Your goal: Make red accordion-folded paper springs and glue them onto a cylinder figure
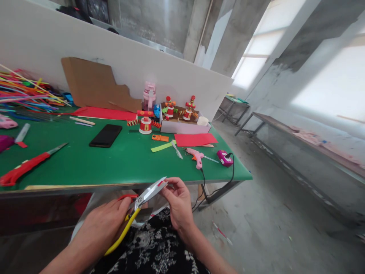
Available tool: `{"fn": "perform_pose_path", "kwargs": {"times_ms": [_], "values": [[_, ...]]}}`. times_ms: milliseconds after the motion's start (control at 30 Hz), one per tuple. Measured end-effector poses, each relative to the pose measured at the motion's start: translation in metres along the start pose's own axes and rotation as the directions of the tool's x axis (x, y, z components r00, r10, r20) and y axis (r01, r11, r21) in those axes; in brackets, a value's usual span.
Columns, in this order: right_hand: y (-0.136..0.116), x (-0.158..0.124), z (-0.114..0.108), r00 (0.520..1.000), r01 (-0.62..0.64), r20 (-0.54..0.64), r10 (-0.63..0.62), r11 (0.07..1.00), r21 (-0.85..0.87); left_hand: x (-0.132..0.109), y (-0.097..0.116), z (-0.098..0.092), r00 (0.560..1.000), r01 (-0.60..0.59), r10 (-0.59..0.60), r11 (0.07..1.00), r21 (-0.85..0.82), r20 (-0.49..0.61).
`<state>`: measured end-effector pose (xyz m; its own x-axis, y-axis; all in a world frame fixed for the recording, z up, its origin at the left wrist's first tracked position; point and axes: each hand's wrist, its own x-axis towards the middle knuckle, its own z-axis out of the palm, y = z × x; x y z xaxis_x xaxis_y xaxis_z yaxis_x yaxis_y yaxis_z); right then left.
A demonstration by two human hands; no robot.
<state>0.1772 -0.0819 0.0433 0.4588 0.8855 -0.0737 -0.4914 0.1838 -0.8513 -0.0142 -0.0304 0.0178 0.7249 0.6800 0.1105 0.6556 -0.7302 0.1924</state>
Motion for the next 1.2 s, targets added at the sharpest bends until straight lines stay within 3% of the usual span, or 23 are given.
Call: {"fn": "perform_pose_path", "kwargs": {"times_ms": [400,933,1200], "values": [[0.0015,0.0009,-0.0009,1.000,-0.008,0.015,0.008,1.000,0.017,-0.0023,-0.0003,0.0024,0.994,0.049,-0.042,0.997,-0.062,0.098],[0.0022,0.0011,-0.0009,0.998,-0.056,-0.001,0.056,0.998,0.013,-0.0029,0.0016,0.0064,0.997,0.045,-0.047,0.999,-0.025,-0.063],[-0.0014,-0.0011,0.0004,0.994,-0.111,0.002,0.112,0.992,0.052,-0.0023,0.0044,0.0024,0.989,0.055,-0.042,0.994,0.089,-0.139]]}}
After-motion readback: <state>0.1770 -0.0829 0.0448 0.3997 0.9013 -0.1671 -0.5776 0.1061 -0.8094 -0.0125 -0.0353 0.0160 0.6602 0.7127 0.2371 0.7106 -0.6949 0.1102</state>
